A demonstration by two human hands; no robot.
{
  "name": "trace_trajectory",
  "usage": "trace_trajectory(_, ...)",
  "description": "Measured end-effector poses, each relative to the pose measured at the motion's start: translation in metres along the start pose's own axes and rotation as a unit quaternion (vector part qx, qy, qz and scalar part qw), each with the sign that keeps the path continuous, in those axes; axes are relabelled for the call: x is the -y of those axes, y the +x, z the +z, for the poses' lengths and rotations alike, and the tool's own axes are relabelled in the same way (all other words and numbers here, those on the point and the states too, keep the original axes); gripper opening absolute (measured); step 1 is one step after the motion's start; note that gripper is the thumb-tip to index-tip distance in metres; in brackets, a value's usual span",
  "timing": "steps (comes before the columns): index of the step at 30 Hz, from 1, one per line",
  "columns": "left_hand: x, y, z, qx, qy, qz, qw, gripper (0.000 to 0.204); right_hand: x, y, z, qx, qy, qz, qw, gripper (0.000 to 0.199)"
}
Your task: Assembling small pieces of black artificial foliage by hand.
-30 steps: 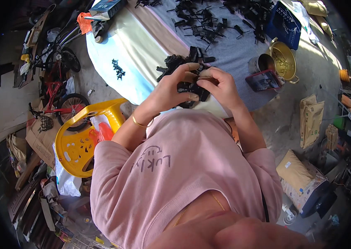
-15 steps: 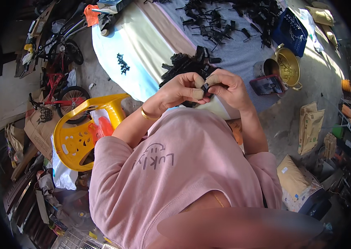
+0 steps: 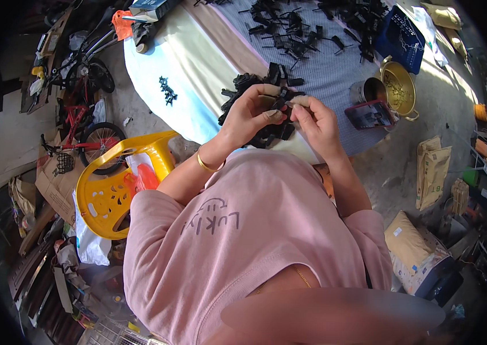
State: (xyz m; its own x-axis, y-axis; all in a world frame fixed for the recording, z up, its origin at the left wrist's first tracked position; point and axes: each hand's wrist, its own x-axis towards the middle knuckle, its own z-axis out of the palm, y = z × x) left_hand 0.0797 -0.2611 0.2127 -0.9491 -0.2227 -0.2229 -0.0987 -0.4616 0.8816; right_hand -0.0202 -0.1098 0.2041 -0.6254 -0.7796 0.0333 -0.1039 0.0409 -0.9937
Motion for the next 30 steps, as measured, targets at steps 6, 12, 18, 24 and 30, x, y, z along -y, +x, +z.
trace_trajectory(6,0.006,-0.004,0.000,-0.022,0.046,0.012,0.999,0.027,0.006,0.002,0.009,0.015,-0.029,0.002,0.999,0.013)
trace_trajectory(12,0.008,-0.006,0.001,-0.073,0.098,0.037,0.992,0.021,0.010,0.005,0.012,0.021,-0.040,0.024,0.999,0.014)
trace_trajectory(18,0.018,-0.001,-0.007,-0.084,0.352,0.234,0.902,0.020,-0.018,0.012,0.015,0.051,0.042,0.073,0.995,0.016)
trace_trajectory(24,0.019,0.008,-0.006,-0.080,0.374,0.200,0.902,0.019,-0.025,0.017,0.008,0.092,0.043,0.166,0.981,0.016)
trace_trajectory(30,0.035,0.018,-0.018,-0.128,0.156,0.062,0.977,0.019,-0.035,0.037,-0.004,0.157,0.031,0.182,0.970,0.016)
